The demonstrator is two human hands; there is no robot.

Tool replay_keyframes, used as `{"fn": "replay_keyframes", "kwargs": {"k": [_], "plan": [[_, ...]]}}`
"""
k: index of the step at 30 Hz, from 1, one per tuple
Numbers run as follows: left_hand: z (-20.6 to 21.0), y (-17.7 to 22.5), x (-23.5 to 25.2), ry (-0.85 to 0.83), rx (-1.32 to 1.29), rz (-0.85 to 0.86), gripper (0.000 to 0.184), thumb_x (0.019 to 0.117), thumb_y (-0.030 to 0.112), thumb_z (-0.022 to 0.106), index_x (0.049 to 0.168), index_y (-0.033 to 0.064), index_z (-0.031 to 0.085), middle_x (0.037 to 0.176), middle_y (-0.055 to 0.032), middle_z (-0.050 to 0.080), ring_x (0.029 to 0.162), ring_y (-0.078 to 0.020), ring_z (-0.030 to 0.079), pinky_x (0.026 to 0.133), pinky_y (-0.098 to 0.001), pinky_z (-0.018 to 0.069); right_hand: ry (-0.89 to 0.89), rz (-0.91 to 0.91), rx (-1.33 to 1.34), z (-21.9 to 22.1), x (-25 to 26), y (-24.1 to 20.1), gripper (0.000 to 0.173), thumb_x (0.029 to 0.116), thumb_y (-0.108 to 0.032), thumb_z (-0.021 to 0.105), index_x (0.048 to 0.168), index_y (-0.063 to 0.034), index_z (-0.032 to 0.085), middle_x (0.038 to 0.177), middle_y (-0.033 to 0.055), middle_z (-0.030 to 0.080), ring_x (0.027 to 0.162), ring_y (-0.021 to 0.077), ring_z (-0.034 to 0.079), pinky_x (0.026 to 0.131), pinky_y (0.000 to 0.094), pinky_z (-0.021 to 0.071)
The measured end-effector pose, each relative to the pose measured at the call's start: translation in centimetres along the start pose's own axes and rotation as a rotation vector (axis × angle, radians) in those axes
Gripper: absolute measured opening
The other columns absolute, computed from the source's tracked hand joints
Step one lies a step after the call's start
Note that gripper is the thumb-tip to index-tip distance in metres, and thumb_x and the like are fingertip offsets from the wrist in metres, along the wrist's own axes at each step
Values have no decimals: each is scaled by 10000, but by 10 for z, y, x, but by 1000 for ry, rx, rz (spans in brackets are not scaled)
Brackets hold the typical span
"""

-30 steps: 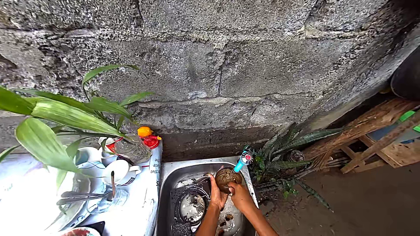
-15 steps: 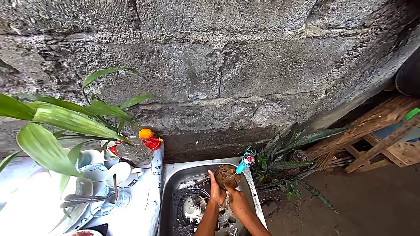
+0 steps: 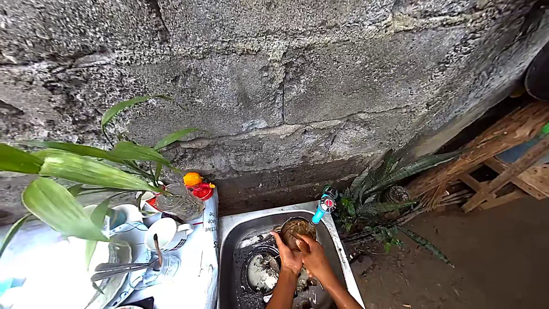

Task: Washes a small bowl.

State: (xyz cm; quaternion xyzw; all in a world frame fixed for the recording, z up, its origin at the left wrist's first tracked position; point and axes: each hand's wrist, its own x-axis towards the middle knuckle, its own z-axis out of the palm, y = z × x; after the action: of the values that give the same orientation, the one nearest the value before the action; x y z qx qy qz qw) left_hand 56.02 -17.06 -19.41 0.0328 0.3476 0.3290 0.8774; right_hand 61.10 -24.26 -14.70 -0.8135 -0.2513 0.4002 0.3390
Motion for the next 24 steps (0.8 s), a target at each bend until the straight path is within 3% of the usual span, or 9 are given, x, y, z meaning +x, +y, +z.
{"fn": "replay_keyframes", "kwargs": {"k": [2,4,6,8,10,12,16,21,24], "plan": [[-4,2,0,-22,-30,-54,731,993,739,251,1298,146,553,1101,-120,693,975,-245,699,803,-453,597,69,-30,-119,-3,0,-2,455,1101,-262,415,1538,-150,480,1295,207,674,1109,364,690,994,553,518],[-12,6,4,-61,-36,-105,493,1054,513,328,1271,120,532,1118,-147,669,977,-285,686,791,-478,583,56,28,-287,-9,-3,-11,489,1092,-186,382,1579,-157,406,1290,233,665,1182,408,652,1028,580,487],[-14,14,7,-85,-8,-151,440,1026,412,337,1302,122,519,1189,-166,654,1034,-324,671,799,-525,567,-10,96,-451,-14,-5,-18,543,1055,-146,424,1595,-174,375,1254,228,680,1163,416,657,985,587,509],[-9,21,5,-73,51,-189,607,1026,572,323,1449,166,478,1323,-162,623,1152,-328,640,883,-546,547,-62,77,-443,-9,-10,-15,528,1058,-135,429,1585,-157,395,1235,237,684,1152,418,662,984,582,510],[2,17,4,-9,133,-122,649,1027,648,344,1398,146,522,1268,-146,661,1115,-291,672,884,-508,575,-108,-29,-297,0,-15,-7,456,1082,-153,411,1532,-135,485,1235,245,686,1156,410,663,1023,574,492],[-3,6,7,-25,109,-58,596,1060,563,367,1422,107,496,1297,-175,639,1160,-316,650,956,-547,548,-129,-37,-318,5,-17,-3,439,1089,-191,403,1510,-137,516,1227,233,692,1155,402,663,1023,569,491],[2,-11,11,-54,171,-31,434,1099,454,346,1210,96,564,1038,-83,674,952,-170,671,836,-357,570,96,58,-383,7,-13,-10,446,1103,-227,368,1520,-130,496,1174,209,717,1080,389,700,952,556,537],[-10,-2,13,-48,276,-6,484,1102,455,338,1402,111,499,1238,-114,664,1085,-202,664,890,-401,564,-61,-43,-230,-1,-10,6,411,1100,-207,400,1434,-45,575,1210,246,692,1153,392,662,1039,548,480],[-12,-7,13,-142,233,38,392,1111,247,364,1479,126,415,1247,-120,632,1047,-196,659,881,-374,573,84,8,-313,0,-3,4,418,1099,-205,381,1452,-65,554,1129,249,713,1079,423,690,954,575,525]]}}
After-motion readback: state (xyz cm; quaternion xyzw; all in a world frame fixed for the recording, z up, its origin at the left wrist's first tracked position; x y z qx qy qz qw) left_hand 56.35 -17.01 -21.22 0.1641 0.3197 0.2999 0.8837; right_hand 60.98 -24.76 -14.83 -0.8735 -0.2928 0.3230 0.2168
